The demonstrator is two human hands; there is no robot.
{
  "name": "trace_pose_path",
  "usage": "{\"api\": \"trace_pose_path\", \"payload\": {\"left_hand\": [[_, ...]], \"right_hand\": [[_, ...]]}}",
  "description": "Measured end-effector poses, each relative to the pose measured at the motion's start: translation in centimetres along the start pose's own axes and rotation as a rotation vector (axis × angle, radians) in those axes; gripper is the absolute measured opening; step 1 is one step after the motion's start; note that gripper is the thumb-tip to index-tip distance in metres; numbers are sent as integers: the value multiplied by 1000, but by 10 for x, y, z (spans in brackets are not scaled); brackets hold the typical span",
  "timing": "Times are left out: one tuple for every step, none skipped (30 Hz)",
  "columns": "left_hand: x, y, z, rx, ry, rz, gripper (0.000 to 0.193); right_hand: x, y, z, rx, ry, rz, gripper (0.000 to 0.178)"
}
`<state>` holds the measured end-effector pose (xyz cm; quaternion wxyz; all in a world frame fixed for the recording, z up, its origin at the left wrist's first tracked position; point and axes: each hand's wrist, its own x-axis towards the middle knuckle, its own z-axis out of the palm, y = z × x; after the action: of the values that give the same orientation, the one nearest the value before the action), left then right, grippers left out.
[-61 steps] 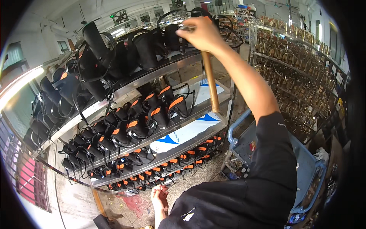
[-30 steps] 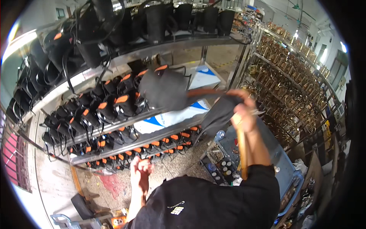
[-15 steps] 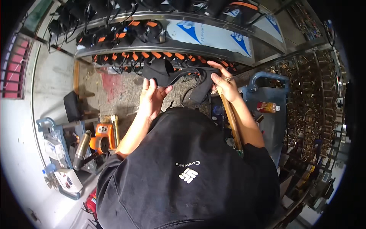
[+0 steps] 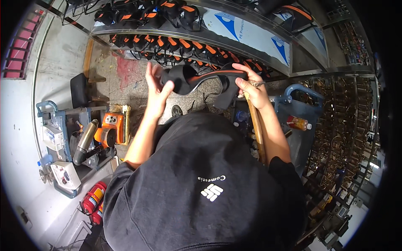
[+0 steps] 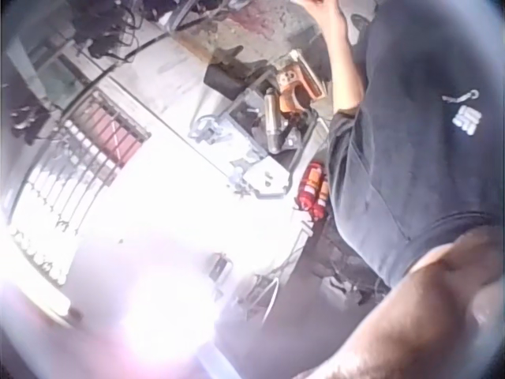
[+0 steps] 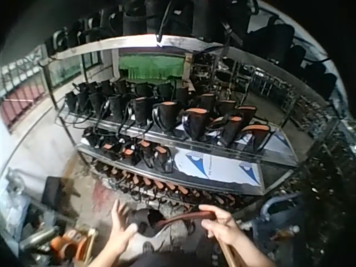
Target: Marking shoe components with an applicator and organizing them on storage racks.
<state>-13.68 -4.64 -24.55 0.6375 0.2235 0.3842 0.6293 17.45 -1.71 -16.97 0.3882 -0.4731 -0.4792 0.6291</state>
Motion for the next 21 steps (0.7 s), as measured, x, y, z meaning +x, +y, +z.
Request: {"api": "trace_pose_path", "payload": {"left_hand": [[4, 22, 2, 314, -164, 112, 70], [6, 46, 4, 628, -322, 225, 74], [9, 65, 5, 941, -481, 336, 78], [6, 75, 3, 1254, -629, 442, 81], [8, 75, -3, 1258, -614, 437, 81], [11, 71, -9, 1137, -677, 210, 79], [15, 69, -17, 1007, -728, -8, 78], [17, 65, -26, 864, -769, -222, 76], [15, 62, -36, 710, -799, -429, 74], [12, 59, -50, 701, -777, -423, 74], [12, 52, -68, 634, -666, -402, 71], [13, 47, -88, 573, -557, -378, 69], [13, 42, -109, 508, -447, -354, 66], [11, 38, -131, 433, -330, -327, 63], [7, 35, -154, 430, -280, -309, 63], [2, 35, -176, 382, -134, -295, 62], [4, 33, -199, 327, -1, -282, 60], [5, 32, -223, 271, 132, -266, 59], [4, 31, -248, 205, 267, -250, 58], [2, 32, -274, 187, 308, -236, 58], [-1, 34, -300, 169, 400, -211, 57]], "right_hand": [[2, -8, 2, -39, -50, -8, 44], [4, -15, 4, -80, -107, -14, 44], [8, -19, 6, -120, -164, -20, 44], [10, -22, 10, -161, -232, -21, 44], [17, -19, 16, -160, -246, -17, 44], [25, -16, 26, -163, -244, -14, 43], [35, -14, 38, -166, -244, -15, 43], [43, -11, 50, -169, -245, -15, 43], [49, -8, 61, -171, -248, -14, 43], [55, -6, 67, -215, -198, 49, 43], [63, 2, 69, -256, -151, 102, 43], [70, 18, 65, -254, -175, 95, 43], [76, 37, 55, 46, -206, 52, 47], [82, 46, 52, 341, -240, 25, 52], [81, 45, 59, 519, -239, 72, 57], [73, 42, 66, 696, -233, 132, 62], [69, 46, 66, 805, -318, 189, 69], [61, 49, 69, 830, -300, 248, 72], [54, 51, 74, 845, -281, 314, 77], [47, 56, 75, 844, -186, 364, 76], [40, 63, 76, 841, -89, 409, 76]]}}
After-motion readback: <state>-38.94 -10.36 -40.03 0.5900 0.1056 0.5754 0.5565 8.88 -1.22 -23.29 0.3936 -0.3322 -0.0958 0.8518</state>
